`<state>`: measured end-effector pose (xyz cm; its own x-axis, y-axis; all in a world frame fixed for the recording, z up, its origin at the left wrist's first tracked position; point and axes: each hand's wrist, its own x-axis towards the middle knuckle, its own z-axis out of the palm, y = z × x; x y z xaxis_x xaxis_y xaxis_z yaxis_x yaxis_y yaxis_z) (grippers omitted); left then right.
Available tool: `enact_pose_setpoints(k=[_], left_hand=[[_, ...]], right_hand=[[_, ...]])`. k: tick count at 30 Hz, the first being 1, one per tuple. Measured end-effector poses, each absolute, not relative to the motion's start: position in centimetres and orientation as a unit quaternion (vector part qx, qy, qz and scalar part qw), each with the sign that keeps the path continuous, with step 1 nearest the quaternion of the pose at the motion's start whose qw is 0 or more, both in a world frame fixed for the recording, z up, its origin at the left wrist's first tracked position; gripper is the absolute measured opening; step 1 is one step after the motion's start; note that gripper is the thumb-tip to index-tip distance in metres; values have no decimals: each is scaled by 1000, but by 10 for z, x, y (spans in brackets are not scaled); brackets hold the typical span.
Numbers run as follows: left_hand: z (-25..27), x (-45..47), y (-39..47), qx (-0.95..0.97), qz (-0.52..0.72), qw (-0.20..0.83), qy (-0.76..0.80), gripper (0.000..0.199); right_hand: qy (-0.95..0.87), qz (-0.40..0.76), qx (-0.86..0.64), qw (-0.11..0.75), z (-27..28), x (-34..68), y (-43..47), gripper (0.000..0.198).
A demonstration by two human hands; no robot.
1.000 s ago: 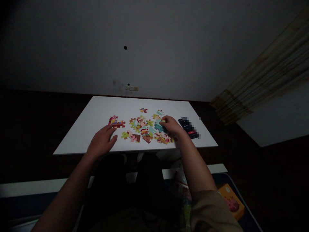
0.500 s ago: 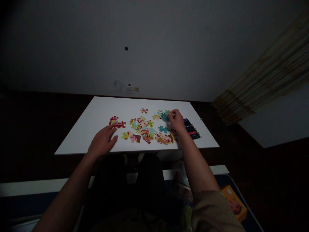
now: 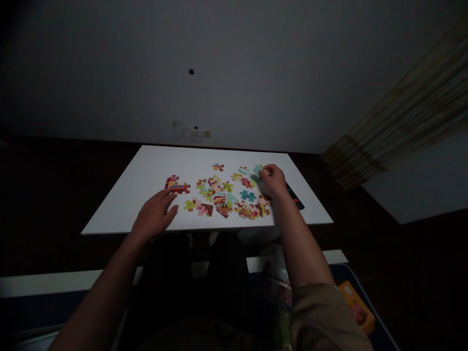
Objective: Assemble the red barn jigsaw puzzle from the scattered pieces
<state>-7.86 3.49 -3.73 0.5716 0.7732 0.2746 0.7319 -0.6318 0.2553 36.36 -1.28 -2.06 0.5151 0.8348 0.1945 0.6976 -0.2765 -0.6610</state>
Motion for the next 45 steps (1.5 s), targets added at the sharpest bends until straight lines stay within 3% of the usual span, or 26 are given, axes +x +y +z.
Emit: enact_pose_setpoints(k=[4, 15, 23, 29, 34, 38, 41, 45], left_hand=[[-39, -79, 35, 886, 191, 50, 420, 43], [-43, -79, 38, 885, 206, 45, 416, 42], [-37, -79, 33, 887, 192, 48, 418, 44], [-34, -80, 31, 888, 193, 43, 415, 44], [-36, -79, 32, 892, 185, 33, 410, 43], [-40, -80, 35, 893, 187, 33, 408, 43], [-42, -81, 37, 892, 188, 33, 409, 43], [-42, -81, 37, 890, 191, 37, 411, 42]], right_hand=[[-443, 55, -814, 372, -25, 369, 9, 32], [-505, -11, -833, 226, -18, 357, 21, 35], [-674, 78, -722, 132, -16, 329, -9, 31], [-659, 55, -733, 162, -11, 317, -26, 28], [-657, 86, -742, 96, -6, 318, -47, 30], [-641, 93, -757, 90, -8, 316, -51, 28], [-640, 107, -753, 113, -7, 313, -51, 29], [-633, 87, -745, 193, -3, 305, -54, 15]])
